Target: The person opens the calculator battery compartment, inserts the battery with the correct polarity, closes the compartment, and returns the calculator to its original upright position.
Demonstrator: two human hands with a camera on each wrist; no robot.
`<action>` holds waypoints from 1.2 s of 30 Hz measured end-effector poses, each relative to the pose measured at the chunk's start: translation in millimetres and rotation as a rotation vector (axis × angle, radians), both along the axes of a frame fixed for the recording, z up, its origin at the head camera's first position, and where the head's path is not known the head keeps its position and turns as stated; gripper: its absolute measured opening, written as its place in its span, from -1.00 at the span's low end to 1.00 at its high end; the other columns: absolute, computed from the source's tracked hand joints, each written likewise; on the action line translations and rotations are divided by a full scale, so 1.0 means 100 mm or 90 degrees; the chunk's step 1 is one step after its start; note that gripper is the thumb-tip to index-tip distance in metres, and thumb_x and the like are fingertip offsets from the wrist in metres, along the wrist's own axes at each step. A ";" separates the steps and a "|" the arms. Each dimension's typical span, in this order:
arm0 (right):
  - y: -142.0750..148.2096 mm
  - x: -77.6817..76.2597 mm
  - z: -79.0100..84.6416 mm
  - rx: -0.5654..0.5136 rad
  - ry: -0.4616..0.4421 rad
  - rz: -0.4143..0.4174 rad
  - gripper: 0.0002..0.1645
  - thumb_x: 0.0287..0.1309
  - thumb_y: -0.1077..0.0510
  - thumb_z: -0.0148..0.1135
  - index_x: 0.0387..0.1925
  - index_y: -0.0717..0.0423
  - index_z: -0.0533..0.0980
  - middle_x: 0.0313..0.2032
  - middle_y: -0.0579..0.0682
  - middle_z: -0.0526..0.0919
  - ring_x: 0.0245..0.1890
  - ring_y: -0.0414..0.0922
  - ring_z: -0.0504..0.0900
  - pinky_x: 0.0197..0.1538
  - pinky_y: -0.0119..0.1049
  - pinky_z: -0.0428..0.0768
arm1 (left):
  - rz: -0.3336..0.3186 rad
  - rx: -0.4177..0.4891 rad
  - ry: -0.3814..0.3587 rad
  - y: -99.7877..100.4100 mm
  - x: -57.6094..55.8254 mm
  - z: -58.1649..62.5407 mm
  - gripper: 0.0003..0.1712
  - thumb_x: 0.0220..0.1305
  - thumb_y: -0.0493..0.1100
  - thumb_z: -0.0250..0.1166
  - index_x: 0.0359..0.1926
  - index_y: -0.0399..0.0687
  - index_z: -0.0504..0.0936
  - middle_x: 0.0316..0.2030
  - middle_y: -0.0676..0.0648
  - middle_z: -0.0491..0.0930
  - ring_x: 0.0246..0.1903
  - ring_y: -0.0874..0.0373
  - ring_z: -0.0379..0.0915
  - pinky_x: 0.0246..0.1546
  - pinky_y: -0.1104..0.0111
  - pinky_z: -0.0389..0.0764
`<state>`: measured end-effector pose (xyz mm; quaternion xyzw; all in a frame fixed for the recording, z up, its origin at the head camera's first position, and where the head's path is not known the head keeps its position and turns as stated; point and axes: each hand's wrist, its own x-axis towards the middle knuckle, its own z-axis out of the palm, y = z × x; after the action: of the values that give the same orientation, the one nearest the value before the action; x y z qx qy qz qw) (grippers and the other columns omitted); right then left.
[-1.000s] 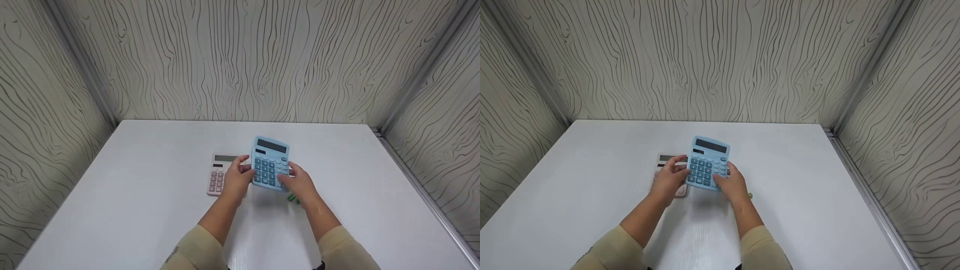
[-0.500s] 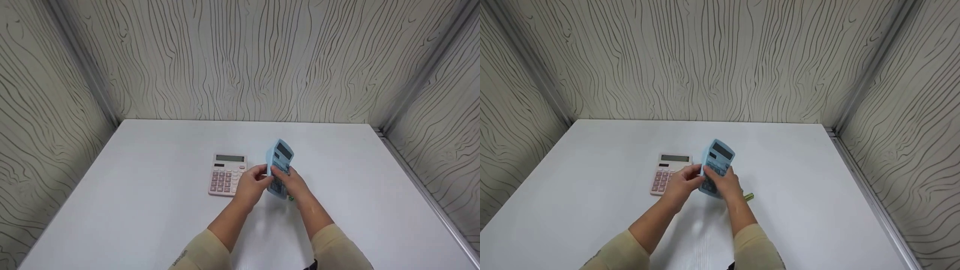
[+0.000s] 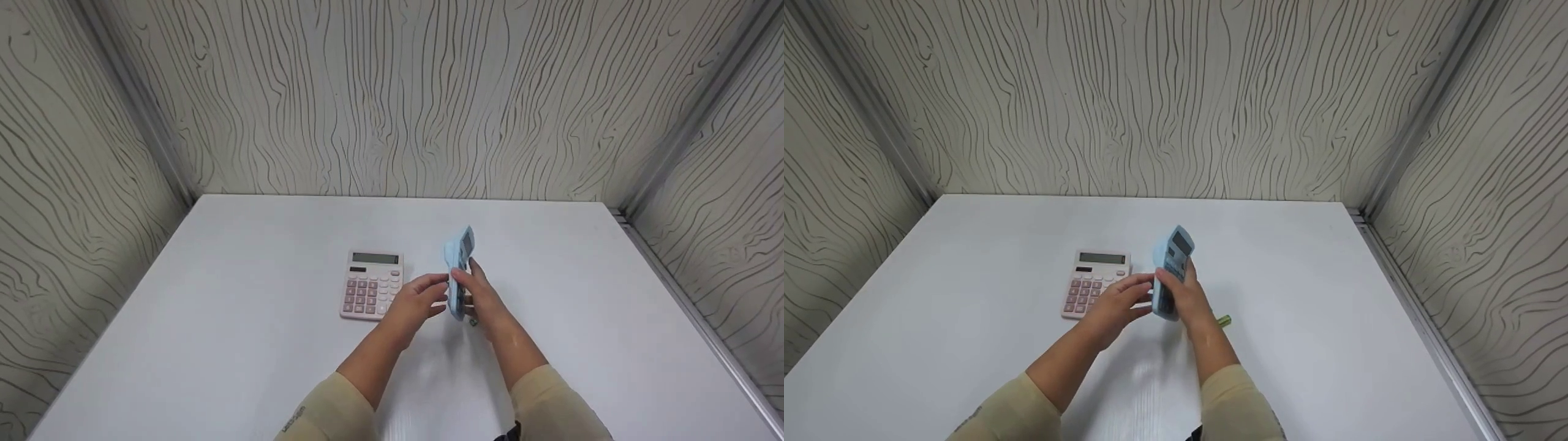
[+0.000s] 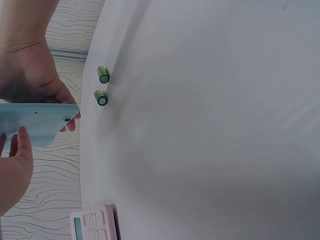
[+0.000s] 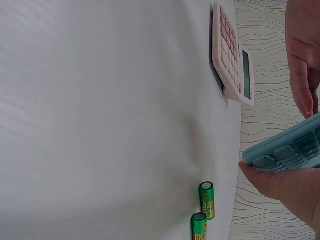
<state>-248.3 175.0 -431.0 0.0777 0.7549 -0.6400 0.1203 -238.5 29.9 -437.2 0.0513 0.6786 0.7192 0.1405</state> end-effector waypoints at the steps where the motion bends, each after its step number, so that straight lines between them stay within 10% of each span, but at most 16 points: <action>1: 0.00 0.00 0.01 -0.010 0.002 0.004 0.03 0.05 -0.42 -0.06 0.41 -0.21 -0.26 0.36 0.20 -0.01 0.20 0.20 0.19 0.25 0.18 0.08 | 0.007 -0.004 -0.009 -0.01 -0.01 0.00 -0.67 0.28 0.03 0.10 0.01 0.09 0.56 0.04 0.05 0.49 -0.02 0.13 0.46 -0.02 0.30 0.49; 9: 0.01 0.04 0.04 -0.069 0.034 0.059 -0.04 0.05 -0.39 -0.07 0.40 -0.28 -0.18 0.37 0.16 -0.07 0.21 0.19 0.22 0.25 0.22 0.00 | 0.090 -0.059 -0.052 -0.03 -0.09 -0.09 -0.64 0.22 0.07 0.17 -0.02 0.06 0.54 -0.01 0.01 0.51 0.05 0.07 0.42 0.00 0.27 0.48; 18: 0.01 0.09 0.02 -0.147 0.090 0.155 -0.14 0.15 -0.26 -0.27 0.41 -0.18 -0.27 0.39 0.16 -0.25 0.36 0.21 -0.23 0.27 0.22 -0.16 | 0.002 -0.078 -0.111 0.00 -0.07 -0.14 -0.26 0.06 0.32 0.17 0.16 0.00 0.40 0.13 -0.08 0.42 0.10 -0.01 0.38 0.04 0.19 0.44; 28: 0.02 0.14 0.04 -0.230 0.109 0.163 -0.27 0.21 -0.26 -0.47 0.38 -0.16 -0.10 0.33 0.04 0.06 0.33 0.06 0.03 0.32 0.10 -0.09 | -0.025 -0.005 -0.118 -0.03 -0.05 -0.13 -0.12 0.01 0.27 0.25 0.27 -0.05 0.24 0.21 -0.14 0.31 0.06 -0.04 0.41 -0.06 0.21 0.52; 36: 0.07 0.08 0.01 -0.160 0.121 0.073 -0.34 0.35 -0.20 -0.53 0.37 -0.04 0.01 0.33 0.01 0.12 0.32 0.04 0.06 0.32 0.06 -0.02 | 0.044 -0.055 -0.104 -0.07 -0.09 -0.18 -0.16 0.04 0.15 0.30 0.26 -0.12 0.21 0.18 -0.20 0.35 0.09 -0.11 0.38 -0.07 0.18 0.52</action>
<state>-239.9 181.9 -430.3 -0.0422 0.6799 -0.7261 0.0933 -247.2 23.1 -454.9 -0.0374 0.6968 0.6953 0.1723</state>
